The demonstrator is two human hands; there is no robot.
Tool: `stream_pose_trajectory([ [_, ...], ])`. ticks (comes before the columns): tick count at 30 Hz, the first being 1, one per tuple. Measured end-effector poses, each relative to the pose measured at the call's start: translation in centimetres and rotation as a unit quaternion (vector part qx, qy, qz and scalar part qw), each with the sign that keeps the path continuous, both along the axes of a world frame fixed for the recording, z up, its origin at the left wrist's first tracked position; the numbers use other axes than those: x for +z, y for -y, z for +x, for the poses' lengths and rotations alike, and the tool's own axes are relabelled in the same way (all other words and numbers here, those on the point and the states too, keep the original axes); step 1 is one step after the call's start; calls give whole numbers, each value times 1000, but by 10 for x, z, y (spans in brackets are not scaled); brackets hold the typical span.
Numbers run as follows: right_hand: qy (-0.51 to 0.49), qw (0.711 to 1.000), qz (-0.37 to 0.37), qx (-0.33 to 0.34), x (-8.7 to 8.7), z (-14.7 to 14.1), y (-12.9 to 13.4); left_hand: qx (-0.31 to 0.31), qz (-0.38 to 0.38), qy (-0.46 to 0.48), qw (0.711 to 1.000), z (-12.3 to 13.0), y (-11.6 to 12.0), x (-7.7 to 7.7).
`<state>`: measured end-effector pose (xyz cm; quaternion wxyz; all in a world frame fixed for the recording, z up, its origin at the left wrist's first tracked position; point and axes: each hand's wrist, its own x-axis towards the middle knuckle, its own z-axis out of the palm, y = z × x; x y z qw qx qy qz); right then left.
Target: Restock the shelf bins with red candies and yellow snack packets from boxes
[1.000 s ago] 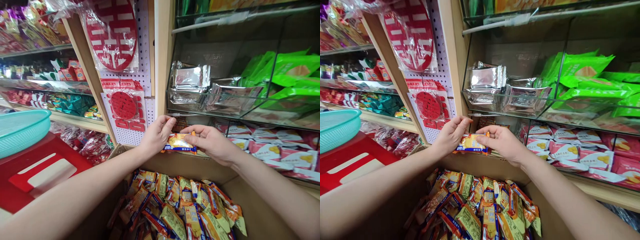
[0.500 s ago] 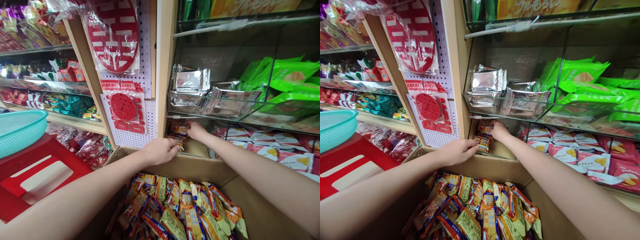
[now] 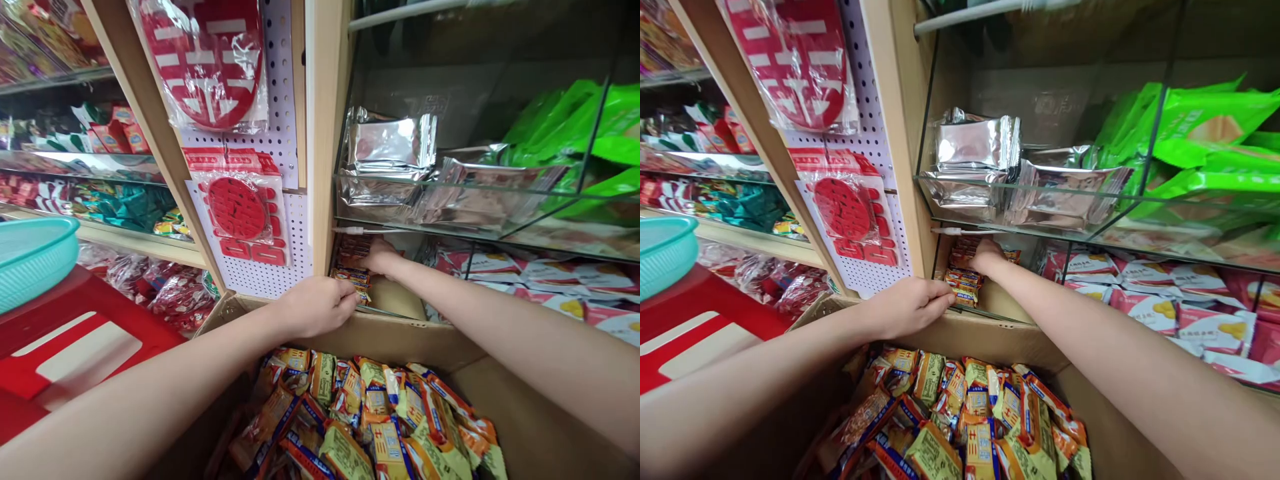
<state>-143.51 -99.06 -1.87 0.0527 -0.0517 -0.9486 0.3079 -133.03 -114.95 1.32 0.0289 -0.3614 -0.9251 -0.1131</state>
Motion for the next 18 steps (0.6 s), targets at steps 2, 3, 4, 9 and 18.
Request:
stream_pose_trajectory([
  [2,8,1000,15,-1,-3,2,-2,-3,-1,8,1000,0,0,0],
  [3,12,1000,24,-2,-4,4,-3,-4,0,14,1000,0,0,0],
  [4,16,999,33,-1,-5,5,-3,-5,1,20,1000,0,-1,1],
  [9,23,998,55,14,-7,12,0,3,8,48,999,3,-2,2],
  [18,-54,983,161,71,19,32,-15,4,12,41,999,3,0,3],
])
